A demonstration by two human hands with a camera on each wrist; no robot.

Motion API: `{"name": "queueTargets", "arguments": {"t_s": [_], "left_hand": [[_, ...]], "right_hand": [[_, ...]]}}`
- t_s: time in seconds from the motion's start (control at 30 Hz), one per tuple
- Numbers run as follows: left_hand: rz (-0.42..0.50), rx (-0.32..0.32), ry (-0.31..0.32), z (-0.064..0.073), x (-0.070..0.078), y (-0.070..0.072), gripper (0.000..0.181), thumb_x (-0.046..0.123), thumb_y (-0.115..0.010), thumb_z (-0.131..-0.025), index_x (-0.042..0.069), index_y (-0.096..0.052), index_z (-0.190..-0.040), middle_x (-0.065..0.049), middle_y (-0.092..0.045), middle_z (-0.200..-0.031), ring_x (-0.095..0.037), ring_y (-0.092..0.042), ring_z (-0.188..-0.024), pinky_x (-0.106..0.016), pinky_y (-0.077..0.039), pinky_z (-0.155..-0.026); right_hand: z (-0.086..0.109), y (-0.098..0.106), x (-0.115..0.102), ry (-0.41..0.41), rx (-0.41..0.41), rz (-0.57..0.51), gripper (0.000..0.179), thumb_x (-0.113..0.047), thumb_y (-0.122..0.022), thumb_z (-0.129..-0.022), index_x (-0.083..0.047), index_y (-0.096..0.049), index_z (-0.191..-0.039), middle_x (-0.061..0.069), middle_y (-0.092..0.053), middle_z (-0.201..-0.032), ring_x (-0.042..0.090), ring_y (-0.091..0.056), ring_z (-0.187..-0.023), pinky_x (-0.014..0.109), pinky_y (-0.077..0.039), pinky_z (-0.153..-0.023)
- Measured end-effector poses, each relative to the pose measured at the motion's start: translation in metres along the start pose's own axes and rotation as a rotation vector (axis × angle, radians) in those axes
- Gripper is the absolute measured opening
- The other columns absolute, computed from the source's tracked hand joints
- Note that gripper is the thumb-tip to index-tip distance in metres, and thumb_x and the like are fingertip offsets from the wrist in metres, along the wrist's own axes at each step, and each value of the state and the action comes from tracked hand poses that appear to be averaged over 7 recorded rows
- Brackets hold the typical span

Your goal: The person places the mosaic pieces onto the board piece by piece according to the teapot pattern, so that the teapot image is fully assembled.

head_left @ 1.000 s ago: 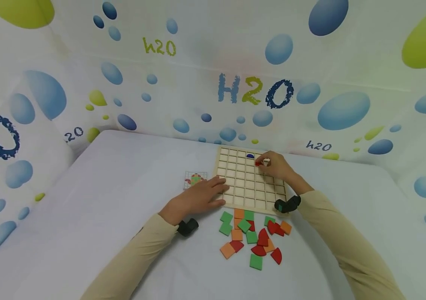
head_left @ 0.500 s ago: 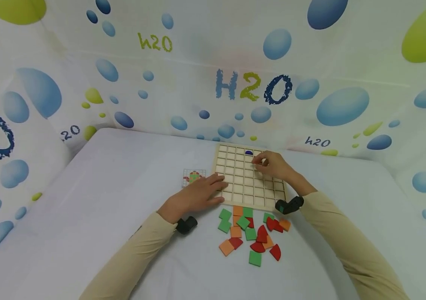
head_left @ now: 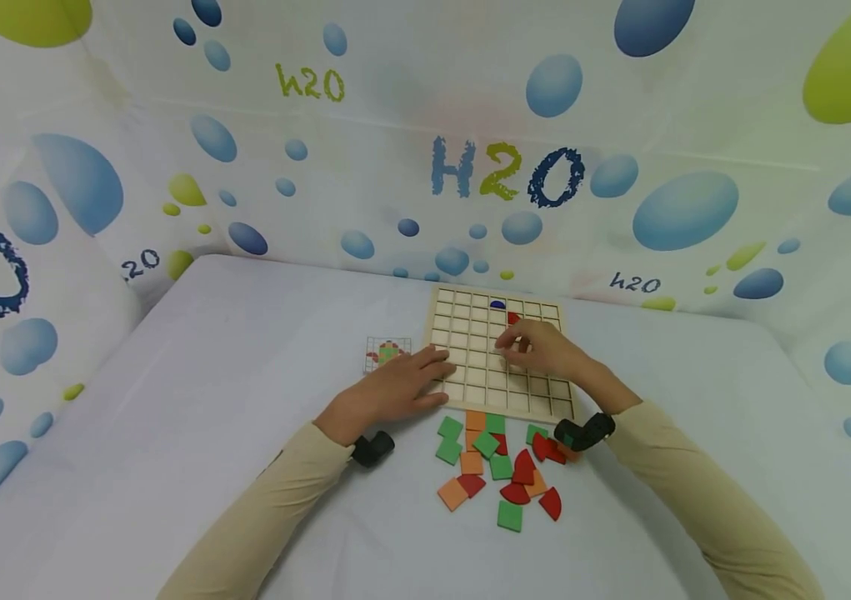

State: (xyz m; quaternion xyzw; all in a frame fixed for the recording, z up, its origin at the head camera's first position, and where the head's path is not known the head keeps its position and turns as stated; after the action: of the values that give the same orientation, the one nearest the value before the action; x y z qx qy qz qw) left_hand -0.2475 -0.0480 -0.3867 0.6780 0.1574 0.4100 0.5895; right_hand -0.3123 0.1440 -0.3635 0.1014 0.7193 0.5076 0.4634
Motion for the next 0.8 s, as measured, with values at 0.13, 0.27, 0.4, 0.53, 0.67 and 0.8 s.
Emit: {"name": "queueTargets", "arguments": {"t_s": [0.13, 0.27, 0.4, 0.53, 0.67, 0.8], "left_hand": [[-0.005, 0.001, 0.0, 0.001, 0.001, 0.0, 0.049, 0.03, -0.053, -0.102, 0.004, -0.047, -0.143, -0.017, -0.036, -0.153, -0.034, -0.027, -0.145, -0.054, -0.03, -0.112], [-0.015, 0.006, 0.0, 0.002, 0.001, -0.001, 0.05, 0.03, -0.052, -0.102, 0.004, -0.046, -0.144, -0.017, -0.036, -0.154, -0.033, -0.027, -0.145, -0.054, -0.03, -0.113], [-0.021, 0.009, -0.001, 0.002, 0.0, -0.002, 0.05, 0.031, -0.052, -0.102, 0.005, -0.046, -0.144, -0.016, -0.035, -0.154, -0.033, -0.027, -0.145, -0.053, -0.03, -0.113], [-0.012, 0.012, 0.003, 0.002, 0.0, -0.003, 0.05, 0.03, -0.053, -0.102, 0.005, -0.046, -0.144, -0.016, -0.036, -0.154, -0.033, -0.027, -0.145, -0.053, -0.029, -0.113], [-0.008, 0.019, 0.008, 0.002, -0.001, -0.003, 0.049, 0.03, -0.054, -0.101, 0.005, -0.047, -0.143, -0.016, -0.036, -0.153, -0.033, -0.027, -0.145, -0.053, -0.03, -0.113], [-0.014, 0.021, 0.005, 0.002, -0.001, -0.005, 0.05, 0.031, -0.054, -0.101, 0.006, -0.047, -0.144, -0.015, -0.036, -0.153, -0.032, -0.027, -0.145, -0.052, -0.029, -0.114]], "right_hand": [[0.005, -0.003, -0.006, 0.033, -0.001, 0.01, 0.014, -0.004, -0.066, -0.091, 0.003, -0.07, -0.103, 0.011, -0.068, -0.095, 0.019, -0.059, -0.076, 0.028, -0.049, -0.065], [0.01, -0.007, -0.011, 0.037, -0.034, 0.005, 0.013, -0.006, -0.066, -0.091, 0.0, -0.071, -0.102, 0.008, -0.067, -0.094, 0.016, -0.058, -0.078, 0.027, -0.049, -0.067], [0.016, -0.012, -0.019, 0.064, -0.067, -0.017, 0.013, -0.006, -0.066, -0.091, -0.002, -0.071, -0.102, 0.008, -0.066, -0.097, 0.016, -0.058, -0.079, 0.026, -0.05, -0.067], [0.02, -0.019, -0.028, 0.116, -0.101, -0.048, 0.013, -0.007, -0.067, -0.091, -0.002, -0.071, -0.102, 0.007, -0.067, -0.098, 0.014, -0.059, -0.078, 0.025, -0.052, -0.068], [0.024, -0.027, -0.035, 0.145, -0.155, -0.048, 0.013, -0.007, -0.065, -0.092, -0.003, -0.072, -0.103, 0.004, -0.067, -0.097, 0.01, -0.058, -0.077, 0.024, -0.052, -0.068], [0.028, -0.033, -0.041, 0.178, -0.189, -0.052, 0.013, -0.006, -0.066, -0.091, -0.004, -0.071, -0.103, 0.003, -0.067, -0.096, 0.01, -0.057, -0.077, 0.025, -0.052, -0.07]]}}
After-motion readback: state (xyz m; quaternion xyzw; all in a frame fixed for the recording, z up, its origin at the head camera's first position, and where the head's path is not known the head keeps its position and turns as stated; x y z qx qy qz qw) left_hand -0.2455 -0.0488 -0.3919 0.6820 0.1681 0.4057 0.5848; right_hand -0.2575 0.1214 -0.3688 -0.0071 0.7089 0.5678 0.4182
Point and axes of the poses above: each hand's wrist, its own z-axis away from the middle knuckle, its own y-axis out of the back of the hand, x = y × z, the point moved 6 cm from there along -z, towards the middle knuckle
